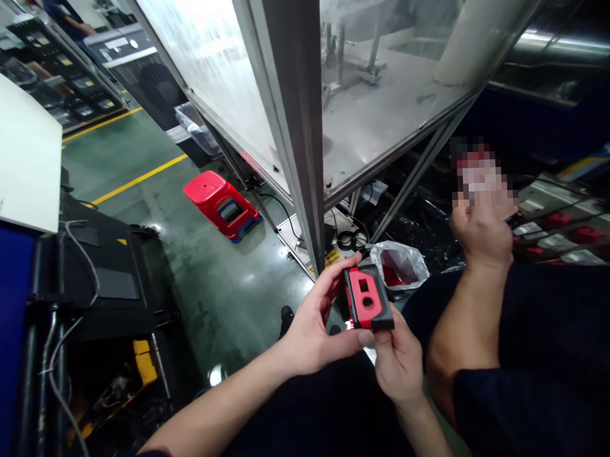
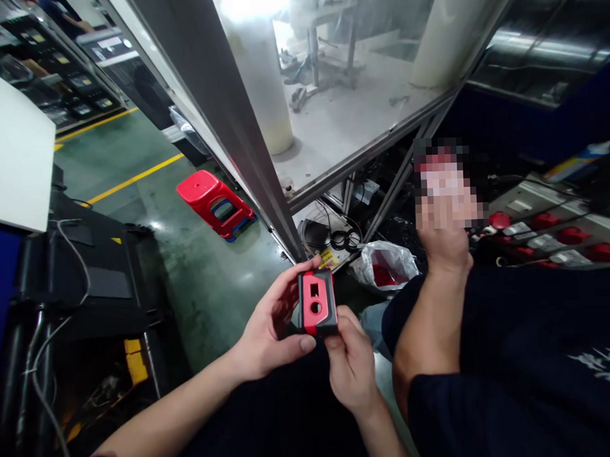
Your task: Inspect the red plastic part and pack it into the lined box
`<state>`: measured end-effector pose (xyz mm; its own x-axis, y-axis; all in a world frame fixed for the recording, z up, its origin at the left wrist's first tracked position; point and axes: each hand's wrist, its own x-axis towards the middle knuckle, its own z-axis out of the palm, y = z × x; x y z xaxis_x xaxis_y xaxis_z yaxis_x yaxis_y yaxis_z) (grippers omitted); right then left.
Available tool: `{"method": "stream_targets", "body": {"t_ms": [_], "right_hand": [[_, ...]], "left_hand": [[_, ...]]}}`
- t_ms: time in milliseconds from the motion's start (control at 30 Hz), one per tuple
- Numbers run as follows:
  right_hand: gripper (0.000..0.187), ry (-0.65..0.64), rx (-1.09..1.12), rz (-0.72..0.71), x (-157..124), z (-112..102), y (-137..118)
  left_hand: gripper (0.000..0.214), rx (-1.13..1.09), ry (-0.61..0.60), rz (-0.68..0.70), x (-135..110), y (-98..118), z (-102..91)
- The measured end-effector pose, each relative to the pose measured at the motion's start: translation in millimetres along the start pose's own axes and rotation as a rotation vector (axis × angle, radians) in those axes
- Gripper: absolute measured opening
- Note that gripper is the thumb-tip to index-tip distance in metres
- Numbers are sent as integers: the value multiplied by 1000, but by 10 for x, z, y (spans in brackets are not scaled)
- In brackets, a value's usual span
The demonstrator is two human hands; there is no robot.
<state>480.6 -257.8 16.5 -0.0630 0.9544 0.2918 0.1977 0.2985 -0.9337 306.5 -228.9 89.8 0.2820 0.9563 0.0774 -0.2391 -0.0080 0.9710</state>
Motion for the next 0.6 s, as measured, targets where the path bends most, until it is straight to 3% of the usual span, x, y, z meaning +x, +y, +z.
{"method": "stream_targets", "body": {"t_ms": [133, 267, 333, 600], "right_hand": [[32, 6, -33, 21, -15, 32, 11], [26, -83, 7, -31, -25, 86, 11], [27, -70, 28, -60, -25, 111, 25], [34, 44, 72, -75, -17, 102, 78]], "left_hand": [[79, -81, 37, -15, 17, -33, 58], [39, -125, 191, 9, 54, -63, 110], [30, -117, 206, 45, 67, -69, 104], [86, -30, 2, 115, -20, -122, -7]]}}
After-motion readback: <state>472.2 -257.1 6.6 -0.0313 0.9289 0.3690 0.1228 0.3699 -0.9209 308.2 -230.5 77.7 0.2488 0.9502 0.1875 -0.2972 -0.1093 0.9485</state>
